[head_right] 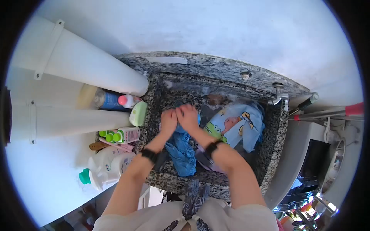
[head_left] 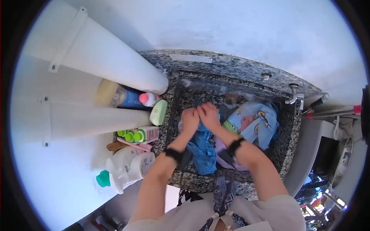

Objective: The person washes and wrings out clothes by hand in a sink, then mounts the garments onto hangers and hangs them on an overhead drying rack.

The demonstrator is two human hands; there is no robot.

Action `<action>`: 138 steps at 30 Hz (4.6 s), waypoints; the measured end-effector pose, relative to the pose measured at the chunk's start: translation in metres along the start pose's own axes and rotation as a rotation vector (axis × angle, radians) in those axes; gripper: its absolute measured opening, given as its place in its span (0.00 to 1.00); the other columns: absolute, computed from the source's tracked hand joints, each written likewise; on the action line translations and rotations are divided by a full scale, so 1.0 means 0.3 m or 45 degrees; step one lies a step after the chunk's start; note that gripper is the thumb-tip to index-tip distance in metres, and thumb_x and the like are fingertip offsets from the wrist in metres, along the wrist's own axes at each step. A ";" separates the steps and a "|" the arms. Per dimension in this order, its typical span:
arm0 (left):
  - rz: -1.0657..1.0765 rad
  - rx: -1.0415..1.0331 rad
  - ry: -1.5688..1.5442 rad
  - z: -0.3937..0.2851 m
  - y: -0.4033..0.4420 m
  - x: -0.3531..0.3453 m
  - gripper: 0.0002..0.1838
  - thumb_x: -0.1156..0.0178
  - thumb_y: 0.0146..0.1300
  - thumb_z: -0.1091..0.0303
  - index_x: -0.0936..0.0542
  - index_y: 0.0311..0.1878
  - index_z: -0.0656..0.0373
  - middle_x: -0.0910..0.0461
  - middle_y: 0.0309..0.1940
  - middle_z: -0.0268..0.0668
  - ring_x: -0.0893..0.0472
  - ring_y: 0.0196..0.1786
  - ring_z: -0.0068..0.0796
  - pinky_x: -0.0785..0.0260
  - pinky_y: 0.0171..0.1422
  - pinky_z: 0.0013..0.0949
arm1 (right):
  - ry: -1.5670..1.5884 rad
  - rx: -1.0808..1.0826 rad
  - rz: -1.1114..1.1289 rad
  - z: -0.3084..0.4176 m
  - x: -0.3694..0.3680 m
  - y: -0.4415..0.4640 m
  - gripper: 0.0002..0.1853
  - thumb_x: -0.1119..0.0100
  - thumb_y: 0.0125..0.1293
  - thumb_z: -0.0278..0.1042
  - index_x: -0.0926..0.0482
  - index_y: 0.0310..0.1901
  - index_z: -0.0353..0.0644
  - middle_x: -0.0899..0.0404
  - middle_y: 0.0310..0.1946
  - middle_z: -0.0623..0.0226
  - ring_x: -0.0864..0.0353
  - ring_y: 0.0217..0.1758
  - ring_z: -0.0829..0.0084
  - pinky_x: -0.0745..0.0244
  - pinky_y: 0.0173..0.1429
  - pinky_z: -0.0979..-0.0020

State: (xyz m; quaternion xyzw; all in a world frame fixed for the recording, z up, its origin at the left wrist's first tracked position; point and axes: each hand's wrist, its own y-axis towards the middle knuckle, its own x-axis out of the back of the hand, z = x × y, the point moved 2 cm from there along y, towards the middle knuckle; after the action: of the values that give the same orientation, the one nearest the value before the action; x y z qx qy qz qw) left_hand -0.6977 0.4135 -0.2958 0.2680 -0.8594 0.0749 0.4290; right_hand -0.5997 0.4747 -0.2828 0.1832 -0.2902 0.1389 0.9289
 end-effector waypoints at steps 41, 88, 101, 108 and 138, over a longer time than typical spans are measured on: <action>0.148 -0.245 -0.197 -0.045 -0.074 0.036 0.04 0.50 0.39 0.71 0.31 0.19 0.60 0.29 0.22 0.43 0.31 0.29 0.47 0.37 0.37 0.44 | 0.708 0.300 0.467 -0.113 0.053 -0.071 0.08 0.44 0.41 0.28 0.29 0.27 0.41 0.31 0.26 0.57 0.31 0.31 0.53 0.35 0.35 0.61; 0.762 0.016 0.645 -0.223 -0.250 -0.712 0.37 0.41 0.50 0.72 0.38 0.66 0.47 0.42 0.67 0.41 0.28 0.51 0.56 0.27 0.48 0.48 | -0.693 -0.067 1.376 -0.888 0.136 -0.118 0.29 0.49 0.59 0.53 0.31 0.60 0.48 0.37 0.62 0.48 0.43 0.67 0.46 0.53 0.67 0.39; 0.544 0.210 -0.773 -0.705 -0.127 0.384 0.20 0.54 0.45 0.81 0.23 0.44 0.62 0.22 0.35 0.32 0.26 0.40 0.20 0.33 0.47 0.24 | 1.299 -2.079 0.195 -0.609 0.446 -0.337 0.26 0.36 0.56 0.49 0.26 0.50 0.39 0.26 0.54 0.56 0.30 0.59 0.58 0.35 0.61 0.57; 0.151 0.091 -0.679 -0.846 -0.308 0.884 0.20 0.56 0.39 0.82 0.23 0.38 0.62 0.25 0.37 0.34 0.27 0.41 0.23 0.37 0.48 0.24 | 2.022 -1.571 0.221 -0.528 0.138 -0.147 0.20 0.38 0.59 0.43 0.24 0.45 0.36 0.19 0.43 0.56 0.21 0.46 0.57 0.27 0.56 0.58; 0.158 0.298 0.276 -0.104 -0.004 -0.017 0.20 0.47 0.59 0.50 0.16 0.40 0.54 0.21 0.49 0.43 0.25 0.51 0.48 0.35 0.54 0.51 | -0.149 -0.841 -0.044 0.012 0.039 -0.101 0.20 0.45 0.58 0.50 0.21 0.43 0.43 0.31 0.53 0.54 0.41 0.64 0.51 0.45 0.62 0.45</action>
State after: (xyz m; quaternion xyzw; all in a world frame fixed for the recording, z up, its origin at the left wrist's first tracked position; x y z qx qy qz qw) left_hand -0.6727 0.4256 -0.2807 0.2530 -0.8084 0.2291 0.4795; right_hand -0.5809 0.4478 -0.2810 -0.1153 -0.3694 0.0107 0.9220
